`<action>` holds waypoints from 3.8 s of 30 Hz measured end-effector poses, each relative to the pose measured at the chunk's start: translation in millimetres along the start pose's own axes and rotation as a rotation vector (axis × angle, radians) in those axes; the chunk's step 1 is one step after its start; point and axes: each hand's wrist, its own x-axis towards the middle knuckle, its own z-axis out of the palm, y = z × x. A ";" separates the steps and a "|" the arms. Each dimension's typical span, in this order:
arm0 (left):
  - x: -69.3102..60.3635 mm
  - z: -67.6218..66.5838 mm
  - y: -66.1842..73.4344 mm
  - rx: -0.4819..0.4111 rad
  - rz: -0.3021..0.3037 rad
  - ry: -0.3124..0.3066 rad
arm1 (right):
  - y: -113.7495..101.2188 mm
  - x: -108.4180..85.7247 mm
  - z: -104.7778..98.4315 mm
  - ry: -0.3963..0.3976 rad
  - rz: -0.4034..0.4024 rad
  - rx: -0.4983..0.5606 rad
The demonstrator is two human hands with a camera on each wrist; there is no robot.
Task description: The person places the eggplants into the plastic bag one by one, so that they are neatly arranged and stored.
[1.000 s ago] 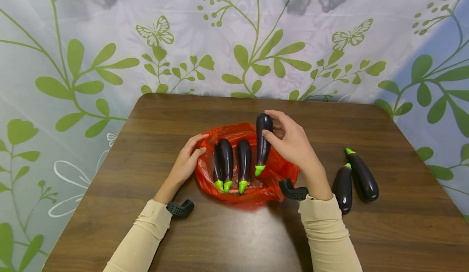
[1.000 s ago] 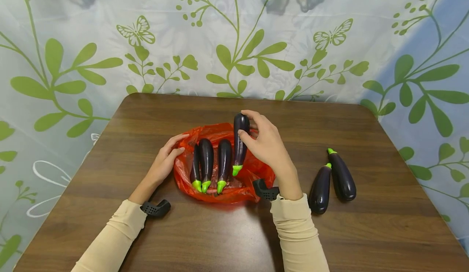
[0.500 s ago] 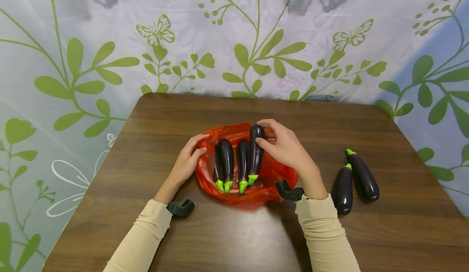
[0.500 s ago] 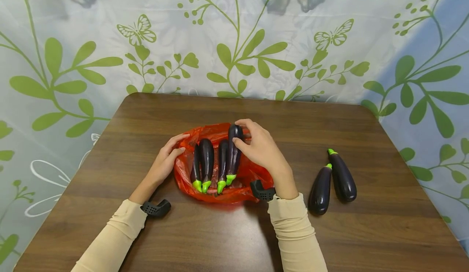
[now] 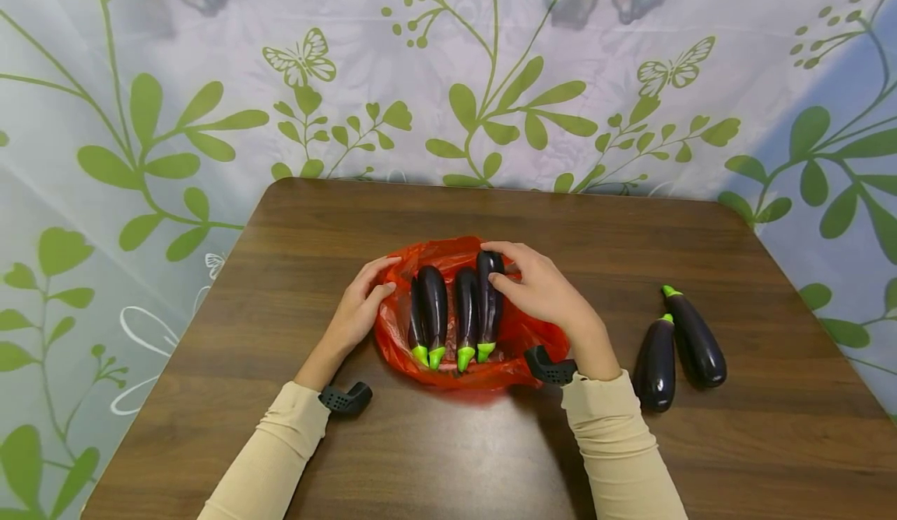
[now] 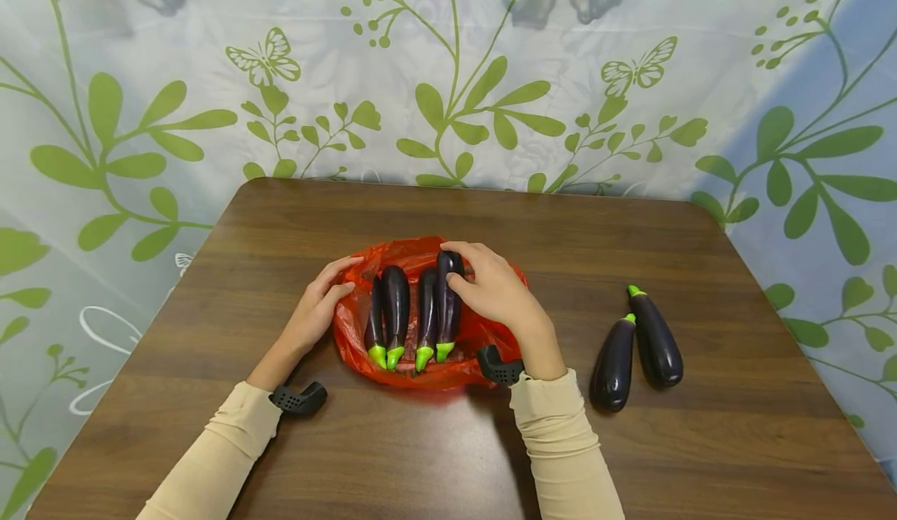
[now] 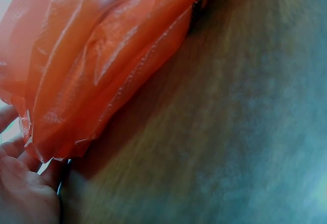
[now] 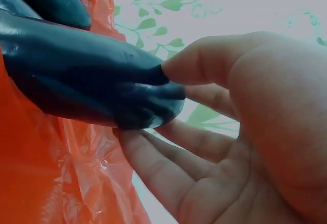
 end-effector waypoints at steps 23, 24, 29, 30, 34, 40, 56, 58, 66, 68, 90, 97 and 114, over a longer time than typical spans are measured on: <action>-1.4 -0.6 0.5 0.001 -0.004 0.000 | 10.7 4.7 13.1 -0.134 0.009 -0.067; -1.3 -0.7 0.4 0.002 -0.003 0.001 | 10.3 4.7 13.6 -0.138 0.008 -0.071; -1.6 -1.3 1.1 0.002 -0.002 -0.002 | 8.5 4.9 17.1 -0.150 -0.012 -0.099; -1.7 -1.4 1.1 0.004 -0.003 -0.002 | 8.4 4.8 17.8 -0.151 -0.015 -0.103; -1.8 -1.6 1.2 0.008 -0.006 -0.004 | 7.9 4.7 18.5 -0.162 -0.002 -0.105; -1.9 -1.2 1.8 0.007 0.002 -0.003 | 8.0 4.6 19.3 -0.203 -0.005 -0.100; -3.9 -0.9 -1.4 -0.021 0.051 0.016 | 8.5 4.6 23.8 -0.226 -0.077 -0.084; -4.2 -0.9 -0.7 -0.021 0.052 0.018 | 7.6 4.5 23.9 -0.230 -0.082 -0.083; -5.0 0.0 0.1 -0.014 0.056 0.021 | 5.7 2.7 24.0 -0.237 -0.071 -0.086; -5.1 0.4 -0.1 -0.011 0.057 0.021 | 6.5 2.6 24.4 -0.236 -0.071 -0.087; -4.1 1.1 -2.2 -0.003 0.055 0.016 | 1.6 -2.6 15.3 -0.201 -0.067 -0.102; -3.8 1.2 -1.5 -0.005 0.056 0.018 | -2.2 -4.7 11.1 -0.192 -0.074 -0.106; -4.4 1.9 0.1 -0.008 0.054 0.017 | -6.3 -9.4 3.1 -0.157 -0.085 -0.077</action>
